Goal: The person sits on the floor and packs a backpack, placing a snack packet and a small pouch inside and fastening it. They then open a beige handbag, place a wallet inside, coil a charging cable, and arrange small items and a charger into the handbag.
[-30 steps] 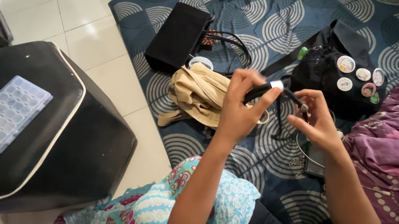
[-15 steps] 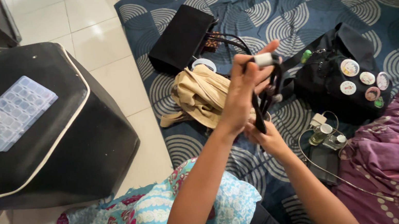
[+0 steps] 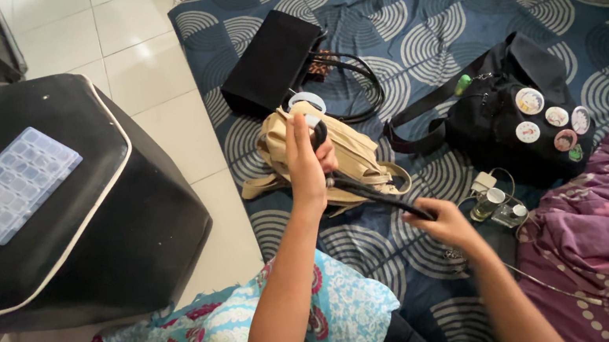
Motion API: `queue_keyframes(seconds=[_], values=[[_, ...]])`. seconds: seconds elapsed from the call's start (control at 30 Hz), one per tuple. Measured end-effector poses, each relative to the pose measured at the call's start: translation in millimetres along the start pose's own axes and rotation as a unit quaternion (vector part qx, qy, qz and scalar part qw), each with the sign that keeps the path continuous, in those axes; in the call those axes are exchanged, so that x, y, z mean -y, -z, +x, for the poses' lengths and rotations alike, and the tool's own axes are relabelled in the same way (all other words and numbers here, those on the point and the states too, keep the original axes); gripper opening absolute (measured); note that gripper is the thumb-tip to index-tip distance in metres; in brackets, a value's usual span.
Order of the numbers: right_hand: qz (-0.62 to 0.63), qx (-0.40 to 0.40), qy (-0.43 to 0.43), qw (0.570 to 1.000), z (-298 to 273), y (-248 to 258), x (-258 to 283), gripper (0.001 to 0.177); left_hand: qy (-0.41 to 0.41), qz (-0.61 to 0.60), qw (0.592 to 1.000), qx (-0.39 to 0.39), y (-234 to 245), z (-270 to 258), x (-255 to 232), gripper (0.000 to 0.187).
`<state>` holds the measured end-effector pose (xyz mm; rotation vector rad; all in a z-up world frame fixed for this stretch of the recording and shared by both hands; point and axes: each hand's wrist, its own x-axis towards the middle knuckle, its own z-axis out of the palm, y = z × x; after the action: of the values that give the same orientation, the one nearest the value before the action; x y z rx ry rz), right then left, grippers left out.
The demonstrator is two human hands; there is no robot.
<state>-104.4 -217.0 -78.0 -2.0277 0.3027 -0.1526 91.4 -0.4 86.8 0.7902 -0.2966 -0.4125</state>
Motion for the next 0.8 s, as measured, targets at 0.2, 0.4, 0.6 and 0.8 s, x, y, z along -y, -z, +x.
queue_keyframes(seconds=[0.2, 0.4, 0.6, 0.8], values=[[-0.092, 0.006, -0.070, 0.993, -20.5, 49.2, 19.8, 0.019, 0.029, 0.021, 0.999, -0.002, 23.6, -10.9, 11.4, 0.032], [-0.403, -0.047, 0.160, 0.900, -18.8, 74.7, 86.4, 0.039, 0.073, 0.043, 0.995, 0.053, 28.6, -20.0, 38.2, 0.034], [-0.396, -0.061, 0.284, 0.871, -9.4, 63.7, 165.2, 0.034, 0.090, 0.118, 0.977, 0.152, 18.6, -31.2, 72.2, 0.056], [-0.367, -0.038, 0.331, 0.868, 1.5, 53.5, 202.1, 0.033, 0.017, 0.174, 0.946, 0.273, 15.8, -46.6, 90.7, 0.089]])
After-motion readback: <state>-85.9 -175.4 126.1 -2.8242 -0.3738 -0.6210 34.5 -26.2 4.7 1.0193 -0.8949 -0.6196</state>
